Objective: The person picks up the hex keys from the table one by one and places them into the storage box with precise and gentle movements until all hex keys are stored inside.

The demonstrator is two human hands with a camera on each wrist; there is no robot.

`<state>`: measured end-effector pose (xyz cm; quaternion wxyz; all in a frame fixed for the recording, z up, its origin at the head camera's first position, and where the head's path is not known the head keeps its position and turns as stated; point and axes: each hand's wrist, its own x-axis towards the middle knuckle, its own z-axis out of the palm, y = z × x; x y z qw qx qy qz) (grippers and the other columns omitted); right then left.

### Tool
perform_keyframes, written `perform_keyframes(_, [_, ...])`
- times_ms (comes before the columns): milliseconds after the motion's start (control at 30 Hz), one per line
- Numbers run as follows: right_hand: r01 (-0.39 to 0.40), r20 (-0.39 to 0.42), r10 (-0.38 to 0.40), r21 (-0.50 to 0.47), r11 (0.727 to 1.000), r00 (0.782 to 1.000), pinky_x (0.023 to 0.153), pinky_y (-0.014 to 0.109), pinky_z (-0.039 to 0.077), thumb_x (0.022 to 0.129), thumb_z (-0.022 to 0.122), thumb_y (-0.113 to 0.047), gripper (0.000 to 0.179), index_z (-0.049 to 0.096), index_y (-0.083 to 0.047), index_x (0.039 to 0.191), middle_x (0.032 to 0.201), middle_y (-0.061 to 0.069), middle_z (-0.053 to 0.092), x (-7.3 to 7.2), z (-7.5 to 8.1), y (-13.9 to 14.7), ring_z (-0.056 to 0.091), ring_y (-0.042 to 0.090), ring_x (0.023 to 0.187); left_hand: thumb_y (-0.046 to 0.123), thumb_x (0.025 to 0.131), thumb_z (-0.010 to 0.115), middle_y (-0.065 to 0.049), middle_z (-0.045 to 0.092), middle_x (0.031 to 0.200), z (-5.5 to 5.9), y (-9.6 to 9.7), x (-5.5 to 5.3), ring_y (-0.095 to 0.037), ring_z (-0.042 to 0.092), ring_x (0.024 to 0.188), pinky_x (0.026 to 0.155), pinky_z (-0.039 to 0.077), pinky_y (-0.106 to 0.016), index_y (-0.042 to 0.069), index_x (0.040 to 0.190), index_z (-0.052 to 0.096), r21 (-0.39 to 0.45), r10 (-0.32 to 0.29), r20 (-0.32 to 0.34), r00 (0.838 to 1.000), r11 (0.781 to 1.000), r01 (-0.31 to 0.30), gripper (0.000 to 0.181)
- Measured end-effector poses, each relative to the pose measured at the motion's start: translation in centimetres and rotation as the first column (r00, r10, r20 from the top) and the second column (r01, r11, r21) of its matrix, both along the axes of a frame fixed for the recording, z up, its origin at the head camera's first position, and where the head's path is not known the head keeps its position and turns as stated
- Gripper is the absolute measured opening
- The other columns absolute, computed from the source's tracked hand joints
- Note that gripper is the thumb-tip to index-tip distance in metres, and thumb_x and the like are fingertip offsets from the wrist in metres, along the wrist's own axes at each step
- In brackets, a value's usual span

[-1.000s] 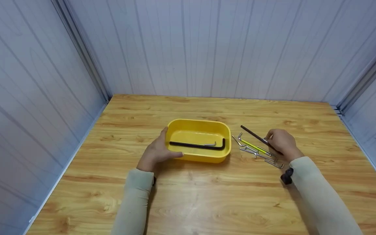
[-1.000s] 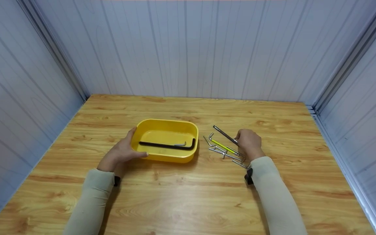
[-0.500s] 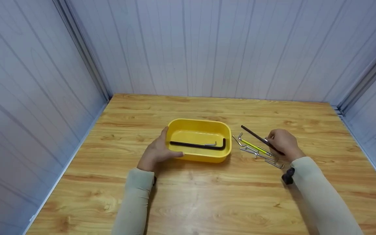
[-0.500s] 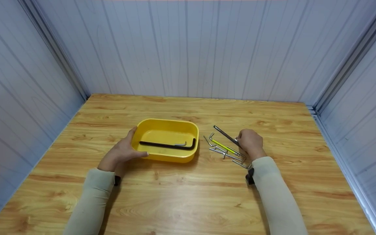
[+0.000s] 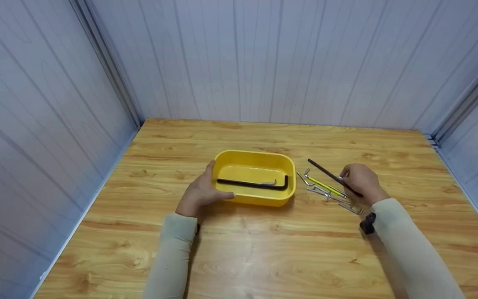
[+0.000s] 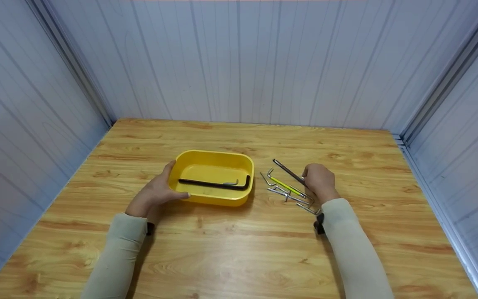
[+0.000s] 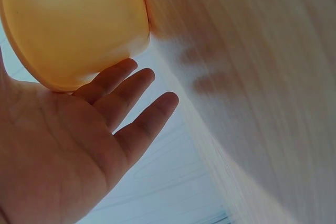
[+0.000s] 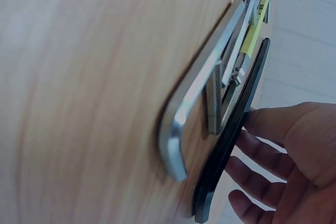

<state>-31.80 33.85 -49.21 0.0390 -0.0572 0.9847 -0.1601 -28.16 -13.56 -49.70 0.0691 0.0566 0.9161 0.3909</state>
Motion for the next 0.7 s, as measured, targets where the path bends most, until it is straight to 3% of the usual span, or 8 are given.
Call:
perform_keyframes(200, [-0.003, -0.004, 0.003, -0.022, 1.000, 1.000, 0.074, 0.051, 0.051, 0.091, 0.059, -0.011, 0.017, 0.072, -0.002, 0.097, 0.092, 0.018, 0.070, -0.05, -0.24, 0.08, 0.063, 0.031, 0.080, 0.060, 0.057, 0.084, -0.009, 0.038, 0.152, -0.03, 0.03, -0.08, -0.025, 0.045, 0.130, 0.112, 0.032, -0.047, 0.019, 0.156, 0.007, -0.001, 0.001, 0.010, 1.000, 1.000, -0.001, 0.132])
perform_keyframes(700, [-0.054, -0.026, 0.055, 0.039, 0.998, 0.998, 0.075, 0.051, 0.051, 0.094, 0.058, -0.015, 0.019, 0.070, 0.000, 0.096, 0.094, 0.017, 0.069, -0.07, -0.64, 0.52, 0.063, 0.028, 0.080, 0.066, 0.053, 0.083, -0.010, 0.038, 0.153, -0.06, -0.05, -0.19, -0.027, 0.045, 0.130, 0.111, 0.033, -0.047, 0.020, 0.156, 0.007, -0.016, 0.005, 0.007, 1.000, 1.000, -0.005, 0.136])
